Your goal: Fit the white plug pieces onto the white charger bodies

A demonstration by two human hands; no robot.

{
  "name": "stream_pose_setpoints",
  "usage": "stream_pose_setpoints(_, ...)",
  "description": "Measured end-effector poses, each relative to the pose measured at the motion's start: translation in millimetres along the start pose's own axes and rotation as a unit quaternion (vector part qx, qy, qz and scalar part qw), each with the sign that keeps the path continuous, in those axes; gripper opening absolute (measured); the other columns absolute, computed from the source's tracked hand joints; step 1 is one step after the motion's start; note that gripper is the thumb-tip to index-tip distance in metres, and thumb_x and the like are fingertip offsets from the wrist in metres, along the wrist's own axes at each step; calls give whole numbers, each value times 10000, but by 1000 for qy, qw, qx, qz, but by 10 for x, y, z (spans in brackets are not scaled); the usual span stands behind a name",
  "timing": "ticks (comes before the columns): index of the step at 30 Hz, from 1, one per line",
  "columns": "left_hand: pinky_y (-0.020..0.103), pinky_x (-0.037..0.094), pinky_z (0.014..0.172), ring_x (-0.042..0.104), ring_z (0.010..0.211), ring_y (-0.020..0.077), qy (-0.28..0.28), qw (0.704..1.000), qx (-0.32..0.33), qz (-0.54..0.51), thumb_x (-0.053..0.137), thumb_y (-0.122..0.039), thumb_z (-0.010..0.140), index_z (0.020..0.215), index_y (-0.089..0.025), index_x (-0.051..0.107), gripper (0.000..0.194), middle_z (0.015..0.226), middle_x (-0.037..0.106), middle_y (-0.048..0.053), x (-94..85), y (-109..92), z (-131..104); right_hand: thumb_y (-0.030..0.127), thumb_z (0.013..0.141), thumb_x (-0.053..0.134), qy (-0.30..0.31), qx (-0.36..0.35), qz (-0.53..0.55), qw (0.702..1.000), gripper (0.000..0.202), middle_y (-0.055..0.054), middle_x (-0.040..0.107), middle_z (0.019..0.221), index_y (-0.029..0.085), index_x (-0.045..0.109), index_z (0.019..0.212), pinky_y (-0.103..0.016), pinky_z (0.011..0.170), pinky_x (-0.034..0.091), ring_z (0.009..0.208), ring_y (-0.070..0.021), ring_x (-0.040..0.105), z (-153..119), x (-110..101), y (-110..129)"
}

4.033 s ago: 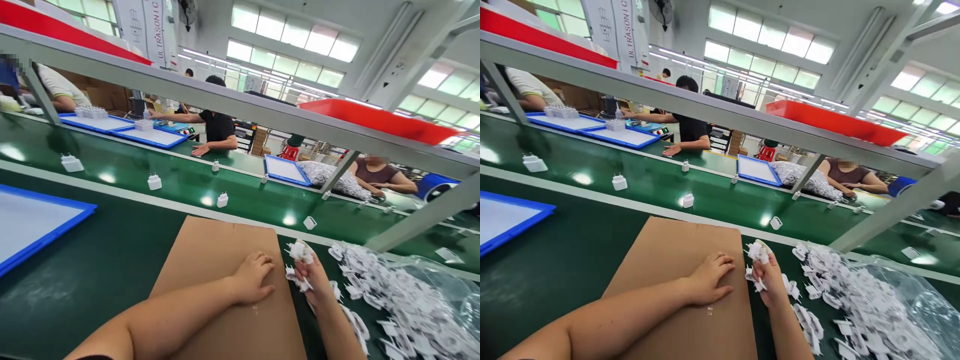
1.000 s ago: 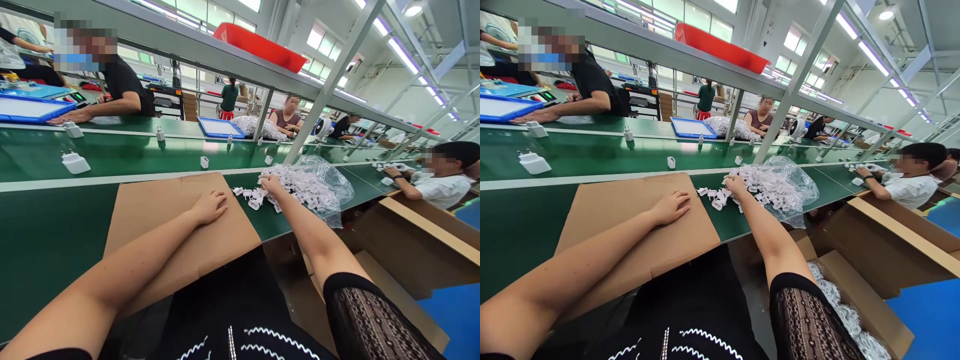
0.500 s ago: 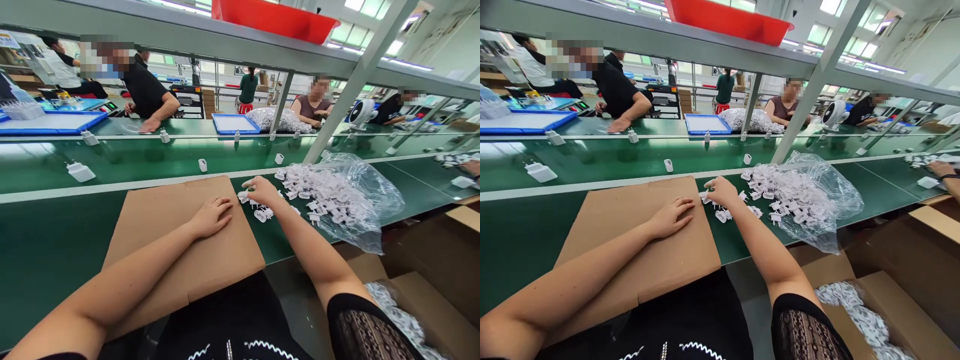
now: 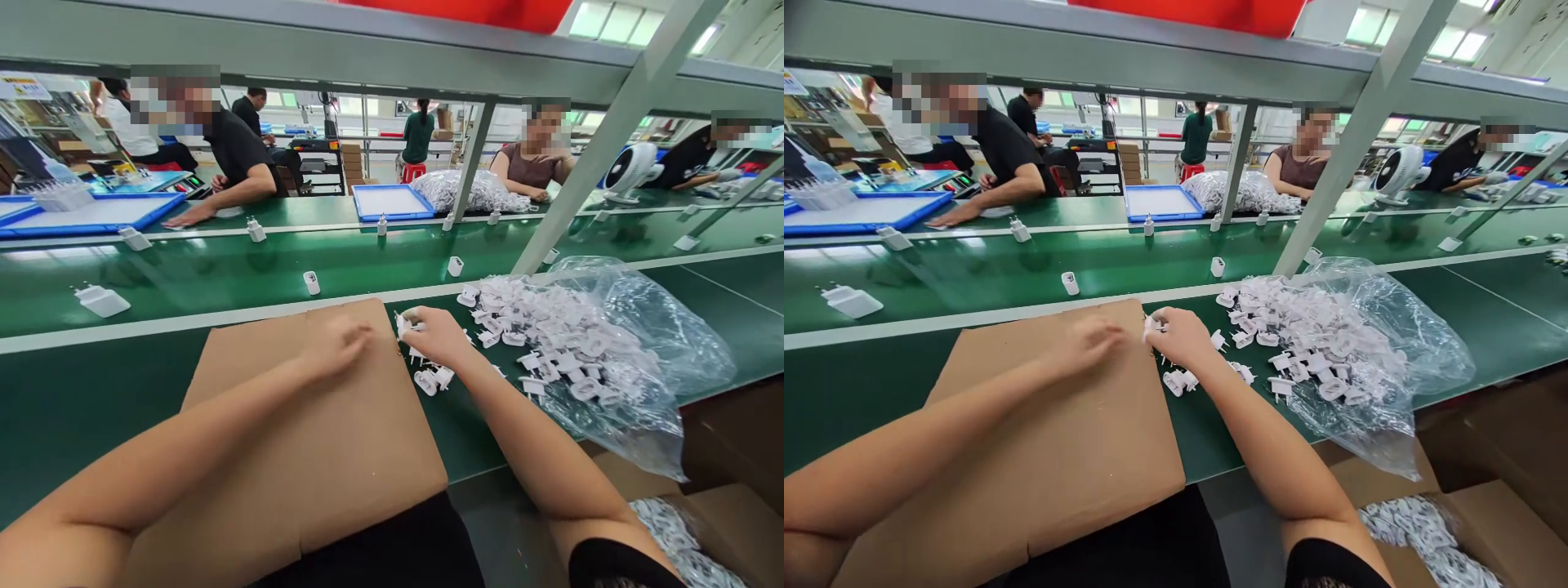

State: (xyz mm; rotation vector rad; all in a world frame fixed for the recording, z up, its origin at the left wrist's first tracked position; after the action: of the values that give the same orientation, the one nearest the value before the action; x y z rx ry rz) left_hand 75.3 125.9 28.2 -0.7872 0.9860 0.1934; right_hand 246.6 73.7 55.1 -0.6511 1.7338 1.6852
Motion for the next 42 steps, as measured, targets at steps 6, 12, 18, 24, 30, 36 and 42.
stream_pose_setpoints(6,556,269,1203,267,1466,420,-112,948,-229,191,611,-250,740,1482,-83,399,790,1611,279,204,-896,1342,434,252,807,508,156,151,580,785,231,-86,692,809,137,652,946,-169,400,329,603,-124,544,-30,451,90)
stream_pose_setpoints(12,386,335,1174,474,1355,282,44,957,-184,222,542,-228,724,1316,-177,618,600,1405,584,116,-721,1720,575,228,830,595,169,226,637,718,164,-64,682,835,137,653,953,-133,368,334,603,-99,572,-89,712,-3)
stream_pose_setpoints(18,484,397,1074,525,1231,363,78,941,-211,252,576,-274,689,1112,-165,712,458,1284,609,163,-803,1816,527,304,762,654,105,184,559,802,253,-49,676,831,152,684,962,-165,411,332,654,-118,587,-50,687,-139)
stream_pose_setpoints(24,335,486,828,623,970,260,63,964,-139,216,561,-475,809,1042,-201,699,385,1136,624,91,-802,952,282,309,809,610,60,-29,203,977,269,-35,642,896,210,744,1021,-258,616,389,740,-145,555,-195,520,36)
stream_pose_setpoints(30,293,374,599,619,780,191,25,983,-138,121,657,-636,787,811,-216,668,421,887,660,15,-296,231,-221,236,865,602,74,-157,-163,971,202,-53,622,927,220,733,1017,-284,643,355,890,-204,580,-402,656,234)
stream_pose_setpoints(36,294,449,681,623,859,200,-49,988,-140,-31,760,-644,702,936,-218,667,495,958,667,17,-192,343,-417,363,874,670,76,-154,-142,975,393,-44,643,1021,264,636,1252,-290,706,419,932,-208,595,-384,737,256)
stream_pose_setpoints(42,270,474,611,580,721,148,-12,973,-105,-206,699,-411,813,939,-214,660,237,912,628,19,-84,310,-449,133,850,622,64,-179,-66,980,213,-45,653,931,249,724,997,-320,748,473,909,-211,599,-308,696,343)
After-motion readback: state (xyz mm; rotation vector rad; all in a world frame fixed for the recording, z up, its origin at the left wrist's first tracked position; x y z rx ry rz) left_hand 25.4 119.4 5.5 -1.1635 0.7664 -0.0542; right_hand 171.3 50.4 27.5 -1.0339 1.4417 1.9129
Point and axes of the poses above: each hand's wrist, its own z-axis towards the middle knuckle, its own x-axis out of the palm, y = z × x, the point moved 9 cm from there along z, towards the middle knuckle
